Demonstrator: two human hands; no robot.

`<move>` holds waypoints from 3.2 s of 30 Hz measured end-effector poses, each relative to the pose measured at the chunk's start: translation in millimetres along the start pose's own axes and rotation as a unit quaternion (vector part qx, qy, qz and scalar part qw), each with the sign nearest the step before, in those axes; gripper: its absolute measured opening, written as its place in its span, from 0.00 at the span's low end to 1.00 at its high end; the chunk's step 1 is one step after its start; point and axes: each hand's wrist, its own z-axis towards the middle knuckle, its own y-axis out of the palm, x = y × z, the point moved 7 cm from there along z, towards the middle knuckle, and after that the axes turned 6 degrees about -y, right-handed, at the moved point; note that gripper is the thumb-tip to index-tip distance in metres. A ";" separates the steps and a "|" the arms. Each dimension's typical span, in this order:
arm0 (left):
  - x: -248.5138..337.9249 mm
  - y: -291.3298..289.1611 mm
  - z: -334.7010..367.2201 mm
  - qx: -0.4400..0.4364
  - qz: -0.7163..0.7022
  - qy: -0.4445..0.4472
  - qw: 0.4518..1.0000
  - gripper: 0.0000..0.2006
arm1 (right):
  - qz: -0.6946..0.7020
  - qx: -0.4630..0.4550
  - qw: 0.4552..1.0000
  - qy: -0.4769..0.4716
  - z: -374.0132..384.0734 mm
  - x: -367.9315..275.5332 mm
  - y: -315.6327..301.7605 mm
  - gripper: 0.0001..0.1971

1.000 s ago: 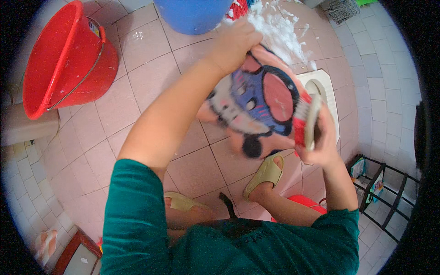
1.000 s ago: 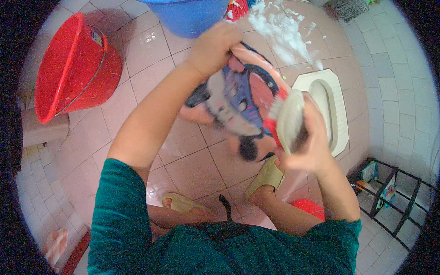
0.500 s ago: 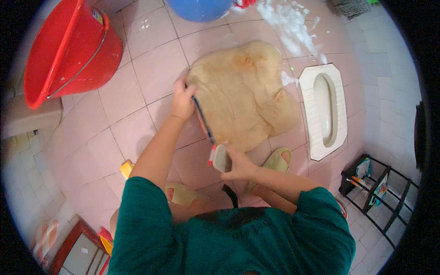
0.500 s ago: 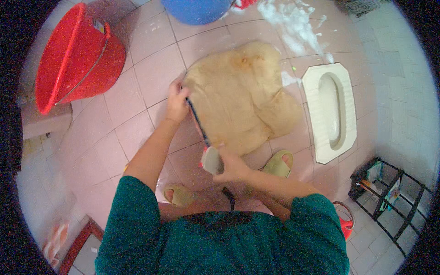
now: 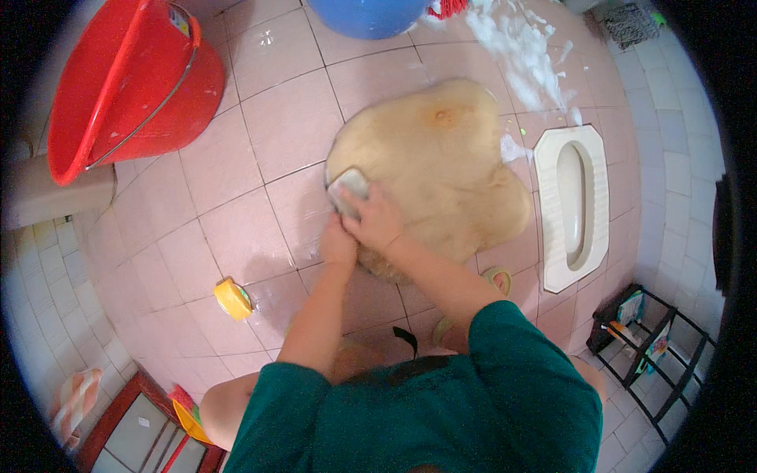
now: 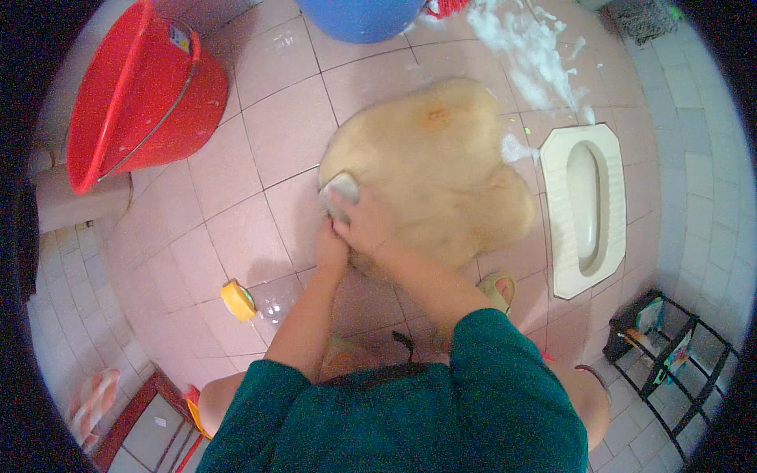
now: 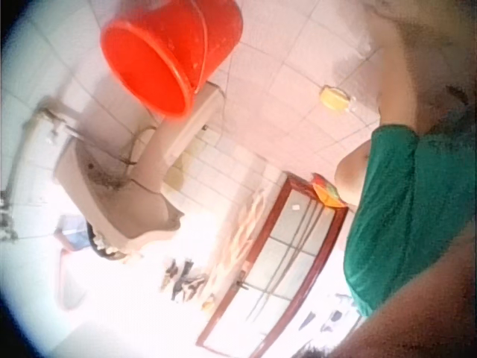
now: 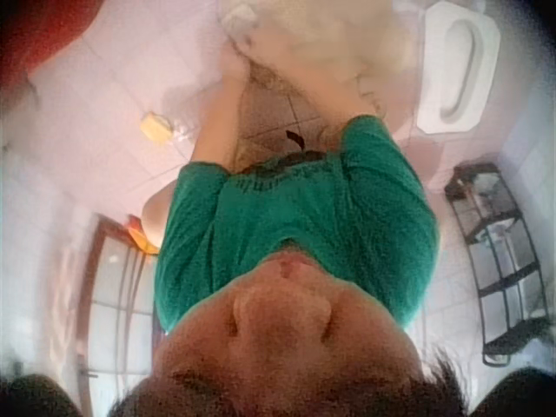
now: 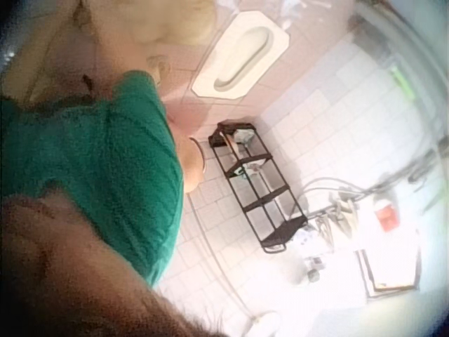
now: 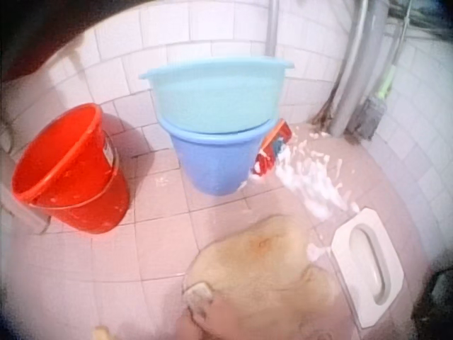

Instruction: The person scrubs both sides of a character-shaped floor mat on a tiled bathroom floor using a brush and soap.

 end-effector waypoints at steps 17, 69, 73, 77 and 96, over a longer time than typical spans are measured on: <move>39.0 -42.6 40.4 0.235 0.177 0.076 0.953 0.12 | -0.023 0.091 0.986 -0.141 66.6 -22.5 -18.6 0.23; 67.2 -49.4 84.0 0.299 0.186 0.116 0.929 0.12 | -0.165 0.245 0.941 0.163 33.4 197.8 -149.9 0.26; 62.1 -52.9 89.1 0.194 0.155 -0.013 0.969 0.18 | -0.147 0.210 0.938 0.233 56.2 198.3 -167.5 0.27; 6.7 -42.0 56.1 0.088 0.038 -0.099 0.990 0.25 | -0.098 0.163 0.963 0.190 51.4 134.0 -142.6 0.29; -22.7 -24.9 -6.5 0.135 0.079 -0.195 0.968 0.30 | -0.040 0.072 0.996 0.033 -53.0 24.6 -34.2 0.31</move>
